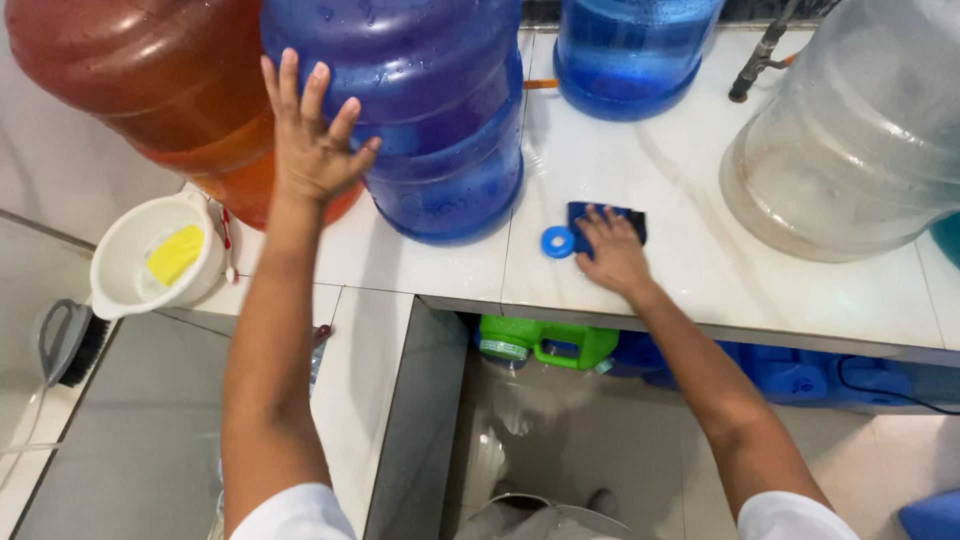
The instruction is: The person uses a heat gun to shrink-wrap the caps of large water containers, wipes the countertop with a cloth, and moves several containers around the workspace. The person handles multiple containers and repeatedly cleans the surface between actions.
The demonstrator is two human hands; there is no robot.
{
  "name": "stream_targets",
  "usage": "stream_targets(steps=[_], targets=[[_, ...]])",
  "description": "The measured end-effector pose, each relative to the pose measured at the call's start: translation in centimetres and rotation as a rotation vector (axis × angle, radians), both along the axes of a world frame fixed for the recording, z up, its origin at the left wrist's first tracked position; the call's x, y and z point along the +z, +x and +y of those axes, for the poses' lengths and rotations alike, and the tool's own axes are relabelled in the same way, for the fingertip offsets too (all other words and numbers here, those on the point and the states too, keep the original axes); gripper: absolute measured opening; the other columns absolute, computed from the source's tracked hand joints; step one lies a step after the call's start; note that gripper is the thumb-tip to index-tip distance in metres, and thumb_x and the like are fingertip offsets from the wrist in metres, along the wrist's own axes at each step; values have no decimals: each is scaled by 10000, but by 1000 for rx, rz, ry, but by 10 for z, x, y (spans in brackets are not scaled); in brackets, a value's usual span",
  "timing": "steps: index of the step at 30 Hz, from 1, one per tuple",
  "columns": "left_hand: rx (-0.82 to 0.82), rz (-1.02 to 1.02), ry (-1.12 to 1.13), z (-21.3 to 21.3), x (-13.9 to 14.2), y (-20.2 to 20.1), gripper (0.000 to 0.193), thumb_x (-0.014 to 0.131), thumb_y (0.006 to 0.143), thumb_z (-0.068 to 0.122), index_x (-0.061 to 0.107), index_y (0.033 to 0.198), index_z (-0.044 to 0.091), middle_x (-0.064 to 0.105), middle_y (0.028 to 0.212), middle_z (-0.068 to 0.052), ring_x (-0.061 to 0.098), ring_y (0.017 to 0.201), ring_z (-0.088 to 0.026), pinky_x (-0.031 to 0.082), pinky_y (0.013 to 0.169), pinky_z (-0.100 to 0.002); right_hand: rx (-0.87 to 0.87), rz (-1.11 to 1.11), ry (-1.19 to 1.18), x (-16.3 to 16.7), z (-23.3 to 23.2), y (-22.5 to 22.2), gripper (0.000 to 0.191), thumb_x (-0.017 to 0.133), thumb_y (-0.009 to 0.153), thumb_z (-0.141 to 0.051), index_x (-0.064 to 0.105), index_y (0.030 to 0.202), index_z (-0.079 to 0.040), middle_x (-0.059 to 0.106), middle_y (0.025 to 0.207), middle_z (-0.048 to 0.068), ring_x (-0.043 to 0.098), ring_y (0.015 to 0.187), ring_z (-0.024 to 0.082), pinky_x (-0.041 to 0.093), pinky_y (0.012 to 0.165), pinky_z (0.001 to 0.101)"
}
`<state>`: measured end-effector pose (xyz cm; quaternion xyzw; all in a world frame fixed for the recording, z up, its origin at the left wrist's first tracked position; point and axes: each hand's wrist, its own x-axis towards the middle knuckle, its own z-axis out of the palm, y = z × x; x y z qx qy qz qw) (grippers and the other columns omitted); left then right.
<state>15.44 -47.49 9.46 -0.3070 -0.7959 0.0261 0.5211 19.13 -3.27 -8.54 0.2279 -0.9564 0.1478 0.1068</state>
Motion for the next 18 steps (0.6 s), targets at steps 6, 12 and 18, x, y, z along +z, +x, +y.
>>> stream_targets(steps=[6,12,18], targets=[[-179,-807,226,173,-148,79,473,693,903,270,636,1351,129,576,1380,-210,569,1224,-412,470,1072,-532,5,33,-340,-7,-50,13,498,599,891,-143,545,1371,-20,558,1442,244,511,1345,420,388,1142,507],[203,-802,222,234,-196,68,426,714,909,242,639,1308,113,597,1321,-262,573,1140,-409,473,947,-515,-288,9,-864,15,18,-54,368,492,996,-70,542,1361,-75,669,910,184,650,704,265,522,669,396],[104,-779,432,181,-190,100,500,716,897,201,574,1315,-36,576,1312,-301,562,1173,-457,466,1008,-518,-582,25,-124,18,47,-135,575,509,991,-478,508,1458,-144,335,1562,316,240,1401,572,146,1089,706]])
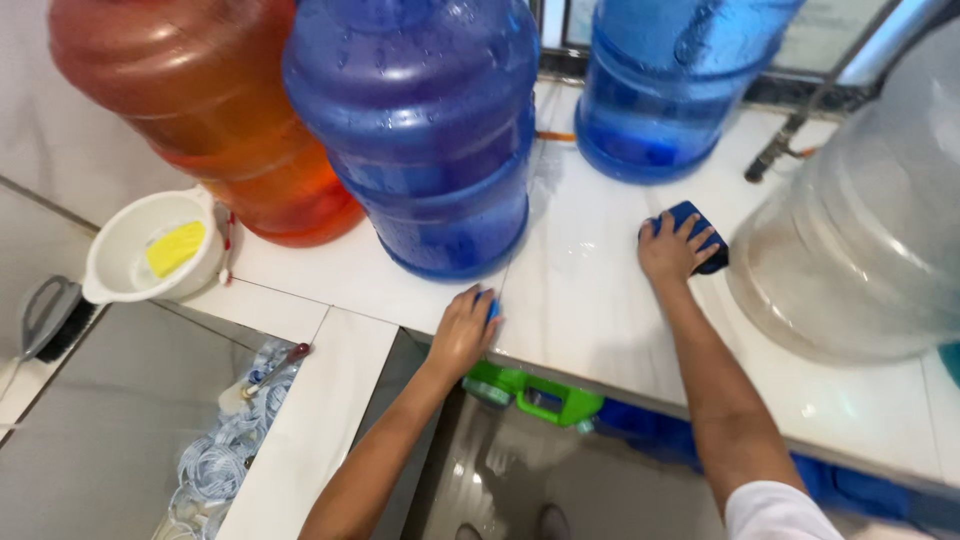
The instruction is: The person uses a heat gun to shrink-wrap the caps of large water containers, wipes the countertop with a cloth, and moves several containers around the workspace. The person handles multiple containers and repeatedly cleans the surface between actions.
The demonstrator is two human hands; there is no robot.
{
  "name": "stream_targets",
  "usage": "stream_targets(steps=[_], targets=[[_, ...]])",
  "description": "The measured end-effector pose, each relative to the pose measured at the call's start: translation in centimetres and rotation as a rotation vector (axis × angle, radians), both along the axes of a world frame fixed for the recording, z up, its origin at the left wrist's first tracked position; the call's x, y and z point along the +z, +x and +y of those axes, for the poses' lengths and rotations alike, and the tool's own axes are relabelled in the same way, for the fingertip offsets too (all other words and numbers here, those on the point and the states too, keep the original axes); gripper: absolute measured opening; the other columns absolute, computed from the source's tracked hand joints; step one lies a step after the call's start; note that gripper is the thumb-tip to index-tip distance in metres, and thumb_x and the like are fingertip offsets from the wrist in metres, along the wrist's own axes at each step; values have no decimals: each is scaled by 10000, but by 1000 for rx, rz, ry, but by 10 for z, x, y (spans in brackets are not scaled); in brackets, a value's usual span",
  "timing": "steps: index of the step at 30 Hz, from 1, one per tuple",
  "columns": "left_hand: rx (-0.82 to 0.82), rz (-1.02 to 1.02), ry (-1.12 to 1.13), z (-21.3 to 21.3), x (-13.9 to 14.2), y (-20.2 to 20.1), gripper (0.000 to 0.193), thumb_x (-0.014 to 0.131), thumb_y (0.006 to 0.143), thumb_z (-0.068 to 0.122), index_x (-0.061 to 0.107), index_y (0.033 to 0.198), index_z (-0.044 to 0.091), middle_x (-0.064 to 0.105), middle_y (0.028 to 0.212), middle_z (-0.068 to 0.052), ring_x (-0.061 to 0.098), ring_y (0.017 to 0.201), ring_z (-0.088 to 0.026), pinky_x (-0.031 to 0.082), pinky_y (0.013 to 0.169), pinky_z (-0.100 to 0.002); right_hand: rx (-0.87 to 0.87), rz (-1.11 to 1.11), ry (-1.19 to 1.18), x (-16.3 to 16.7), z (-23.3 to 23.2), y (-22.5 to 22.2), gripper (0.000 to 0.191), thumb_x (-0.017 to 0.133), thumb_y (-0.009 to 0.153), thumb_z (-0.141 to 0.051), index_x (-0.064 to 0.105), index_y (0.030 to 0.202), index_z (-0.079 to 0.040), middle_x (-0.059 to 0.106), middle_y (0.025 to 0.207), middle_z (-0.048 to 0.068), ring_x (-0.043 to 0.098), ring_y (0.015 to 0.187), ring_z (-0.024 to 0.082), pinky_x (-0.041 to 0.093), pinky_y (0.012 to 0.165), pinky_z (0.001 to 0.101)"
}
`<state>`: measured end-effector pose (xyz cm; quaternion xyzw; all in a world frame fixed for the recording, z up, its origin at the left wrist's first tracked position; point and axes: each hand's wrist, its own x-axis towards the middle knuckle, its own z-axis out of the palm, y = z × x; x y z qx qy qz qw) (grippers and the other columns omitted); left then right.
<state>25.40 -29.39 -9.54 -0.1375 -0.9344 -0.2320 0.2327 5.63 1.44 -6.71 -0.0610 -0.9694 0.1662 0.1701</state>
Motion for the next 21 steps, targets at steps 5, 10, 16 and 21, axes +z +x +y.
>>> stream_targets(steps=[5,10,16,21], targets=[[309,-43,131,-53,24,23,485,692,903,135,547,1312,-82,557,1334,-330,565,1187,-491,471,1023,-513,298,-26,105,-1,-100,-24,679,445,996,-515,435,1556,-133,364,1636,188,285,1509,443,145,1206,647],[581,-21,88,-106,31,2,458,682,920,114,569,1320,-79,553,1340,-335,558,1197,-481,470,1030,-499,596,66,70,-14,-154,32,655,536,957,-430,491,1499,-66,434,1590,202,354,1476,452,223,1190,621],[671,-105,-54,-136,29,-38,494,666,954,180,549,1388,-24,541,1433,-250,513,1351,-446,366,1185,-501,693,34,112,-24,-156,113,687,575,932,-480,534,1420,1,455,1523,273,392,1415,486,252,1152,633],[676,-71,-15,-135,29,-7,560,608,962,260,492,1439,-11,488,1457,-312,387,1373,-563,269,1127,-631,877,109,80,-37,-189,172,590,579,967,-389,532,1408,0,492,1495,257,421,1409,455,292,1149,607]])
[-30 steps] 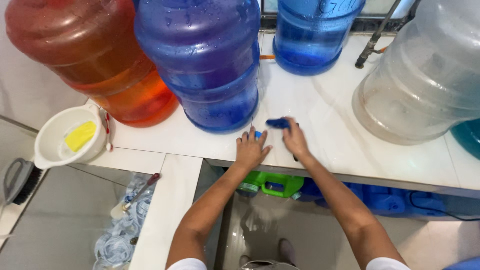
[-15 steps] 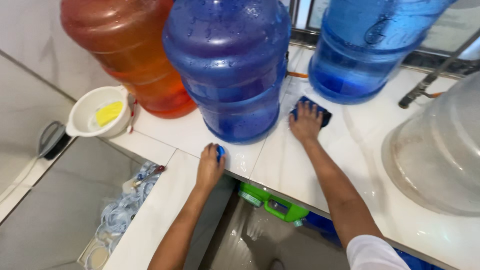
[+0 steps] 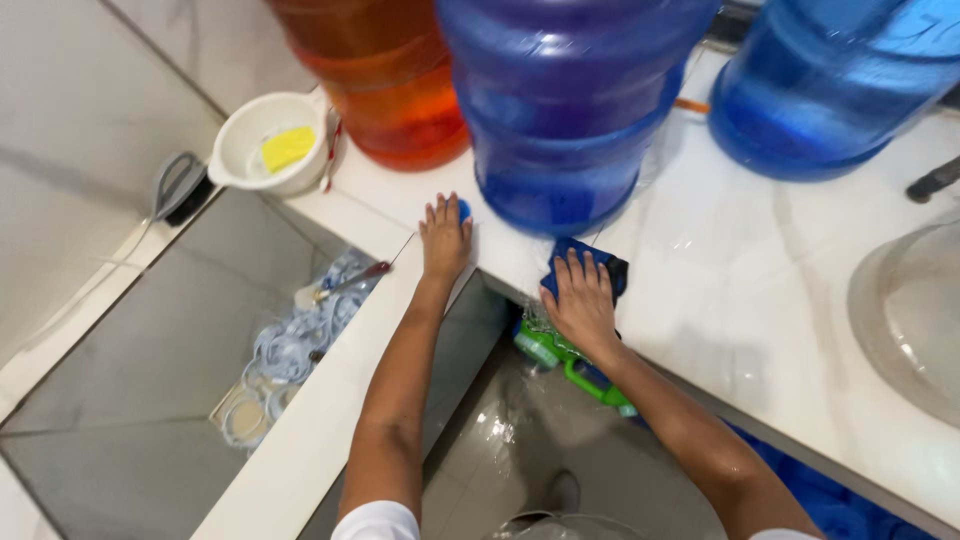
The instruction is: The person uses a heat gun to shrink-wrap the caps of large water containers, wipes the countertop with a cloth, and moves several containers around the workspace. The person handles multiple containers and repeatedly cleans the surface between actions.
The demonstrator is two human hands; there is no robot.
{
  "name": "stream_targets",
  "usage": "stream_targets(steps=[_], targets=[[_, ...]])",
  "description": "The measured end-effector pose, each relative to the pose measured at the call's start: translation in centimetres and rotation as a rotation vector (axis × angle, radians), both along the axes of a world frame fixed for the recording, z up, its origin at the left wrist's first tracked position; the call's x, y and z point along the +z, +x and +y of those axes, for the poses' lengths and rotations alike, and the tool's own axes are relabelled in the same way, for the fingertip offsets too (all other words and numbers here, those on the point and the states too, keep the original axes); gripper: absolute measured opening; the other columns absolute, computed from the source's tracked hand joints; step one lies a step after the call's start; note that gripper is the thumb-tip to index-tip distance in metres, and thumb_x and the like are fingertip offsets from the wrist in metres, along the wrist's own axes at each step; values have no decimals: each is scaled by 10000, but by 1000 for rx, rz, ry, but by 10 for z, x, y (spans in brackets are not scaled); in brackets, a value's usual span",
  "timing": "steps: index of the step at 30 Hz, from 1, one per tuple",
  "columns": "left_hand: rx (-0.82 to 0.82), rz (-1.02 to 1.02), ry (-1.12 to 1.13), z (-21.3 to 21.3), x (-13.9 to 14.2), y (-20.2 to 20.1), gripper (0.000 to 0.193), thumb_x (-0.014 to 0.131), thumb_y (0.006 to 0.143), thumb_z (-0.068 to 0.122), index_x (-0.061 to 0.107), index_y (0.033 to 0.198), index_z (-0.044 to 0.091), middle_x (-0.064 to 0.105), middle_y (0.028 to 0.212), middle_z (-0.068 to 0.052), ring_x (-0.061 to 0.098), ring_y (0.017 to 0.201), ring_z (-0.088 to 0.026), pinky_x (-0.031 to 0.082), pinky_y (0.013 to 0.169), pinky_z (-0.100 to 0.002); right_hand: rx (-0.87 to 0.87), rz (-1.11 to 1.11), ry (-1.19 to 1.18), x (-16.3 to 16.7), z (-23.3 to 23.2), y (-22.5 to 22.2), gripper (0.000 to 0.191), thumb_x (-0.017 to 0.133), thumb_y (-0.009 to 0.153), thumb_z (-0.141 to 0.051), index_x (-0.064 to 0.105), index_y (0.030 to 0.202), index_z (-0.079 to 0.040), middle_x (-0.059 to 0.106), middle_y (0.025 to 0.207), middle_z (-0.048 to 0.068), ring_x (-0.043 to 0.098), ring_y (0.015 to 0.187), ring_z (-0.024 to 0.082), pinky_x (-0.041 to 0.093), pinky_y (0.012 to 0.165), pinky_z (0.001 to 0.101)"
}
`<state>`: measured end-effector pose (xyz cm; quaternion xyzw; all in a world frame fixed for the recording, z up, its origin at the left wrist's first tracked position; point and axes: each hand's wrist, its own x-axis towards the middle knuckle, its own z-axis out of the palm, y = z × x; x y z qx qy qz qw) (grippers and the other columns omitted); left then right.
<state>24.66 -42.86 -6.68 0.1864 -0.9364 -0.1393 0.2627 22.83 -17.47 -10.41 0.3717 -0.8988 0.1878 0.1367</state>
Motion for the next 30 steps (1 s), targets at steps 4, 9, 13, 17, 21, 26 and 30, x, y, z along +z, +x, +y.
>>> stream_targets(steps=[4,9,13,17,21,26,30], targets=[[-181,105,317,-14,-3,61,470,521,1076,292,509,1459,19,553,1453,-275,479,1401,-469,358,1203,-480,208,15,-93,-4,-51,22,488,613,938,-229,552,1375,-22,557,1454,204,473,1379,402,341,1132,542],[-97,105,845,-65,-9,137,522,499,1072,440,626,1400,54,709,1325,-194,673,1281,-318,490,1116,-413,212,-536,-459,26,-137,28,356,579,1034,-211,577,1338,-25,676,1211,178,666,1074,331,514,941,415],[-305,143,1568,-117,2,184,631,625,998,507,491,1462,102,573,1425,-120,573,1246,-229,470,1045,-407,237,-1156,-851,48,-201,70,312,638,1020,-268,632,1233,-39,696,1059,88,646,946,188,536,859,337],[-416,82,1693,-165,13,243,683,718,862,443,407,1424,211,565,1321,-54,599,1126,-186,523,897,-393,280,-1565,-924,64,-294,144,293,708,940,-286,642,1134,-78,666,1013,80,649,893,176,570,770,328],[-397,-70,1624,-218,16,301,667,795,889,344,517,1375,-16,629,1204,-103,626,1035,-197,545,838,-363,549,-1460,-876,66,-382,207,317,753,820,-113,592,1092,-87,704,1047,85,675,946,205,582,846,347],[-244,-92,1643,-260,4,371,317,774,875,197,715,1101,-17,721,1027,-75,669,910,-153,539,745,-282,827,-1081,-506,71,-453,270,230,712,944,-226,701,1121,-80,707,1033,75,636,977,144,536,899,320],[196,-152,1470,-267,1,400,227,727,888,295,680,972,89,632,814,-21,573,674,-120,428,517,-273,574,-939,-352,70,-486,315,459,695,918,-488,743,977,-35,734,808,159,696,763,273,585,741,413]])
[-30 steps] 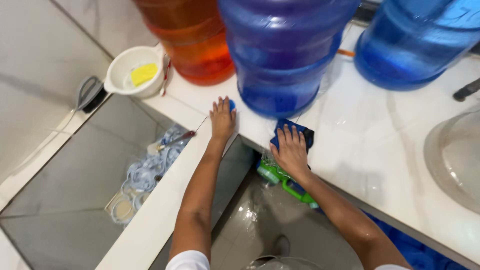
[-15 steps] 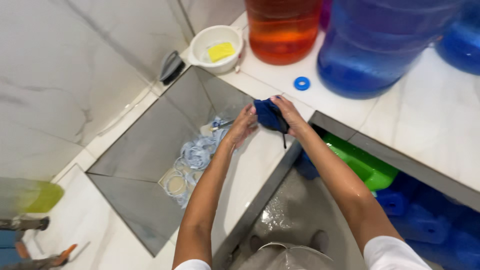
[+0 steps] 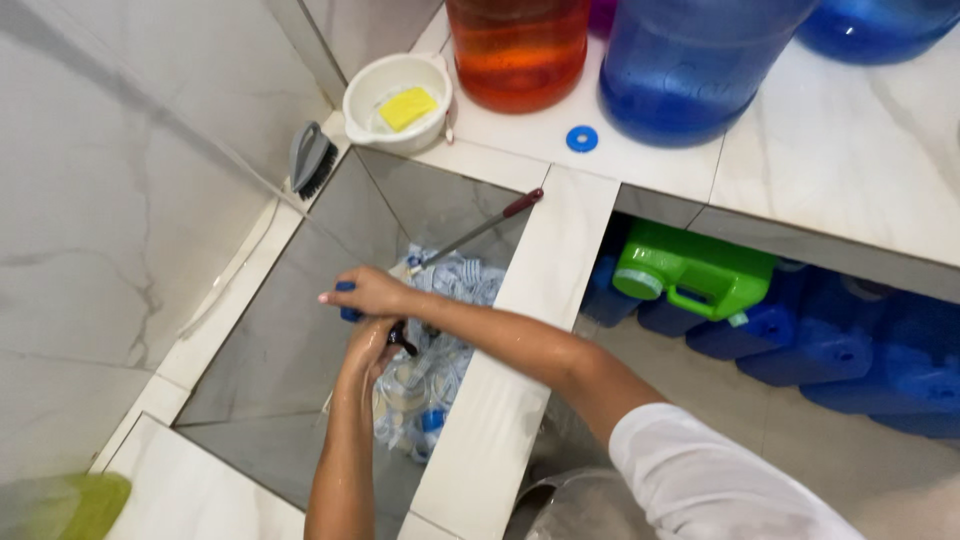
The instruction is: The person uses a heat gun to shrink-wrap the caps of large water containers, wipes the countertop with a cloth, and moves several containers around the workspace. The person handles multiple containers and repeatedly cleans the surface between actions.
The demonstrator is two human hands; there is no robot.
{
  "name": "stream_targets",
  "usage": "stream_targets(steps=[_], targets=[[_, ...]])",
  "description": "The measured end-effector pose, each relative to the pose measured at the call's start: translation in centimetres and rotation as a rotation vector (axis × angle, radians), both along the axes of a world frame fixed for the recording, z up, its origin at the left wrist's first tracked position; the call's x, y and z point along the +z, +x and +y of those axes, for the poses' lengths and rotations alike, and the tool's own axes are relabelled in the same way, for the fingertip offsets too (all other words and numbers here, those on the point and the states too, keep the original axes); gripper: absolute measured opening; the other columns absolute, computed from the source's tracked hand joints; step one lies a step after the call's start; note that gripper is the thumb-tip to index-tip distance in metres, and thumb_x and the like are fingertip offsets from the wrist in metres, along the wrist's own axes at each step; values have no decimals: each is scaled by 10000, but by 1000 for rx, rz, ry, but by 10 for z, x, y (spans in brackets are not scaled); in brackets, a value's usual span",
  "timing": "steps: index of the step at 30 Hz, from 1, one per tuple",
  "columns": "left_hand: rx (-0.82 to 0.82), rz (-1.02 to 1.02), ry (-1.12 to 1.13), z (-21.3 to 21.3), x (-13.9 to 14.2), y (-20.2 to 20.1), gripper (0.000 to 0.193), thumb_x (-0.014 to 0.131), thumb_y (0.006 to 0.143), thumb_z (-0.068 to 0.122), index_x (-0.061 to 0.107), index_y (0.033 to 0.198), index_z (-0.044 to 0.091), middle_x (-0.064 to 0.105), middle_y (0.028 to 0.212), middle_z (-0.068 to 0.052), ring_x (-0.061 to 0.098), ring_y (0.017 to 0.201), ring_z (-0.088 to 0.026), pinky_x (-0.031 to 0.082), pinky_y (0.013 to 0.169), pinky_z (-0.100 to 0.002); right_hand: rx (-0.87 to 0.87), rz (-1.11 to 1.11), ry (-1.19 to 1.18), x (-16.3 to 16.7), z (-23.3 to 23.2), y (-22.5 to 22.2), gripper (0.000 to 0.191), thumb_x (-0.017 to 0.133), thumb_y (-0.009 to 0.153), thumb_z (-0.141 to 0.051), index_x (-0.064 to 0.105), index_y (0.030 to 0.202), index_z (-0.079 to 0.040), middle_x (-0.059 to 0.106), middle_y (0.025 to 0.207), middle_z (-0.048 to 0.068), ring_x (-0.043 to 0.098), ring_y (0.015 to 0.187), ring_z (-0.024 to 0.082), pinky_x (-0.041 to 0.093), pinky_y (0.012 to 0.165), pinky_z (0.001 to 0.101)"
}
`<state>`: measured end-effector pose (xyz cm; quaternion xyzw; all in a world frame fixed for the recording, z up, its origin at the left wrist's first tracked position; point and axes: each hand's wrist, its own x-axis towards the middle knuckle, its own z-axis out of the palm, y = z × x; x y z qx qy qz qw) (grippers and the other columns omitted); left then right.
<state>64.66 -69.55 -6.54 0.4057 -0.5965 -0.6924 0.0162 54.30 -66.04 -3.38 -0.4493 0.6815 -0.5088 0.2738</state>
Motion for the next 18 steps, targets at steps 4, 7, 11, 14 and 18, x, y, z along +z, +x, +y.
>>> stream_targets(steps=[4,7,11,14,18], targets=[[-40,-3,-231,9,-4,-11,333,660,909,323,670,800,8,531,586,-72,431,475,-219,280,425,-380,-205,183,113,-10,-3,5,607,528,993,-553,747,897,5,722,844,269,700,832,446,541,795,494],[-204,42,-594,24,-7,-27,346,650,917,335,714,798,17,589,620,-86,506,536,-209,347,494,-378,-384,179,100,-20,11,-6,537,539,968,-490,761,909,-4,703,891,289,658,880,482,522,793,535],[-372,117,-1006,44,3,-44,375,636,928,351,772,796,29,666,665,-104,605,617,-195,437,586,-375,-458,-2,120,-18,38,-27,589,516,1008,-528,713,967,26,708,896,251,696,894,421,546,809,495],[-218,115,-574,57,25,-53,527,747,828,328,479,1132,-9,689,886,-188,664,698,-250,522,599,-445,-430,-402,-6,1,63,-48,574,491,1029,-546,629,1138,0,702,1029,196,695,967,325,564,859,452],[1,177,-143,69,56,-77,821,745,815,327,264,1430,74,659,1109,-235,648,781,-302,467,659,-499,-304,-763,41,30,115,-70,415,580,1005,-418,529,1243,-83,644,1188,117,653,1075,232,560,906,408]])
